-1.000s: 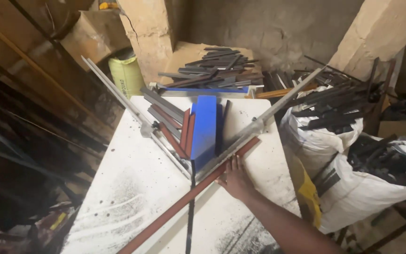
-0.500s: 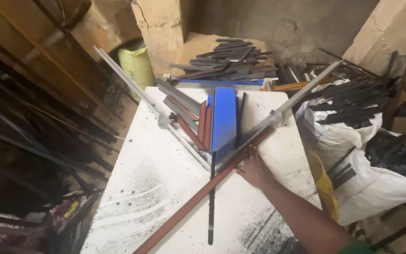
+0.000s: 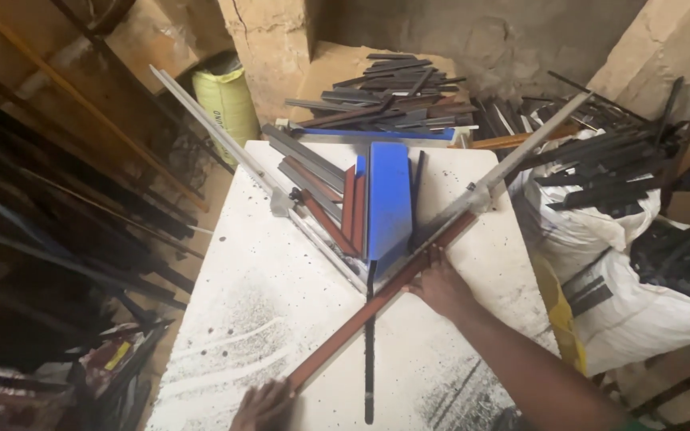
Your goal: Cutting lengths of frame molding to size using a manual miter cutter.
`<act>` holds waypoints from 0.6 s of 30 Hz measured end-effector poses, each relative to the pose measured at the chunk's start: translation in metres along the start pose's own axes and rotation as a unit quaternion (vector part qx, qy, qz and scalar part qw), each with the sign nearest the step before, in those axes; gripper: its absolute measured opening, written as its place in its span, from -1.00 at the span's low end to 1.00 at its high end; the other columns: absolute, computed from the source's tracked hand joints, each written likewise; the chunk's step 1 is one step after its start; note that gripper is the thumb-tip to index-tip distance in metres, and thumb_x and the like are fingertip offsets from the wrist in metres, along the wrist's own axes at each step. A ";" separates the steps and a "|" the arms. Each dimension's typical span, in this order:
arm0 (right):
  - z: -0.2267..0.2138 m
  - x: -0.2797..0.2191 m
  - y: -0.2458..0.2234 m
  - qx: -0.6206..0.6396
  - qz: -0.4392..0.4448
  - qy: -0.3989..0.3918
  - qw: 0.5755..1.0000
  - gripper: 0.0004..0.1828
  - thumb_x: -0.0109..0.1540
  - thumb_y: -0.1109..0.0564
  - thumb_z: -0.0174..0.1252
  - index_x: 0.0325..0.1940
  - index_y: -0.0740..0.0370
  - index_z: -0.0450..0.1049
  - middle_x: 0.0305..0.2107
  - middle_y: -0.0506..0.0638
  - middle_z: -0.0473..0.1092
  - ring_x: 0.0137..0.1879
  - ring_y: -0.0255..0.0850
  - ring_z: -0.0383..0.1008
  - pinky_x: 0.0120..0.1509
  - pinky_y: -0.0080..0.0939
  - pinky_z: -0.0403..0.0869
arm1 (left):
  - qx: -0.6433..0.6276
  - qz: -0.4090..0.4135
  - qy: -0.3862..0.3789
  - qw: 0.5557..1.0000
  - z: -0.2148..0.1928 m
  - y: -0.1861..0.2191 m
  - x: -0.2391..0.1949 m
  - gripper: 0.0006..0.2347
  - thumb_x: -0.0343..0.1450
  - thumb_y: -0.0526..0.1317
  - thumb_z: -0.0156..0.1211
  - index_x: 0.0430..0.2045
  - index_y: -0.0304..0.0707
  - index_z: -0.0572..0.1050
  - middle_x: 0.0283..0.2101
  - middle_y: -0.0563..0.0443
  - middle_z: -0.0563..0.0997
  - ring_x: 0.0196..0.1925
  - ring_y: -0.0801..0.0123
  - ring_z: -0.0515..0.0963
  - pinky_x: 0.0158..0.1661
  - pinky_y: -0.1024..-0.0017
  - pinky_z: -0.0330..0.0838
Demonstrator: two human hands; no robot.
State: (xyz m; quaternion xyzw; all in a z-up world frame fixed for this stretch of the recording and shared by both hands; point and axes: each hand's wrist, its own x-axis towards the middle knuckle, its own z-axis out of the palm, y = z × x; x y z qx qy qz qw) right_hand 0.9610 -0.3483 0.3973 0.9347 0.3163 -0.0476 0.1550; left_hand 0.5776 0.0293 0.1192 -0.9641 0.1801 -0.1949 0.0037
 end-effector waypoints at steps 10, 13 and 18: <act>0.020 0.006 0.003 0.007 0.001 0.104 0.995 -0.29 0.22 -0.50 -0.10 0.04 -0.01 0.64 0.31 0.50 0.18 0.43 0.37 0.14 0.53 0.14 0.11 | -0.270 -0.294 -0.027 0.917 -0.177 0.016 0.138 -0.70 0.37 -0.32 0.14 -0.03 -0.13 0.64 0.21 -0.05 0.58 0.32 0.22 0.51 0.37 0.24 0.25; 0.020 0.005 0.000 -0.024 -0.015 0.115 0.993 -0.33 0.23 -0.48 -0.08 0.03 -0.03 0.65 0.30 0.44 0.21 0.43 0.33 0.17 0.56 0.16 0.11 | -0.286 -0.348 -0.073 0.890 -0.226 0.024 0.170 -0.60 0.32 -0.36 0.15 0.04 -0.02 0.65 0.21 0.01 0.57 0.27 0.25 0.52 0.36 0.31 0.22; 0.019 0.005 -0.001 -0.043 -0.012 0.119 0.992 -0.34 0.26 -0.46 -0.06 0.01 0.01 0.66 0.27 0.39 0.28 0.44 0.31 0.18 0.57 0.16 0.10 | -0.265 -0.347 -0.050 0.898 -0.211 0.027 0.167 -0.71 0.36 -0.29 0.20 -0.06 0.03 0.66 0.19 0.08 0.59 0.24 0.31 0.57 0.36 0.32 0.24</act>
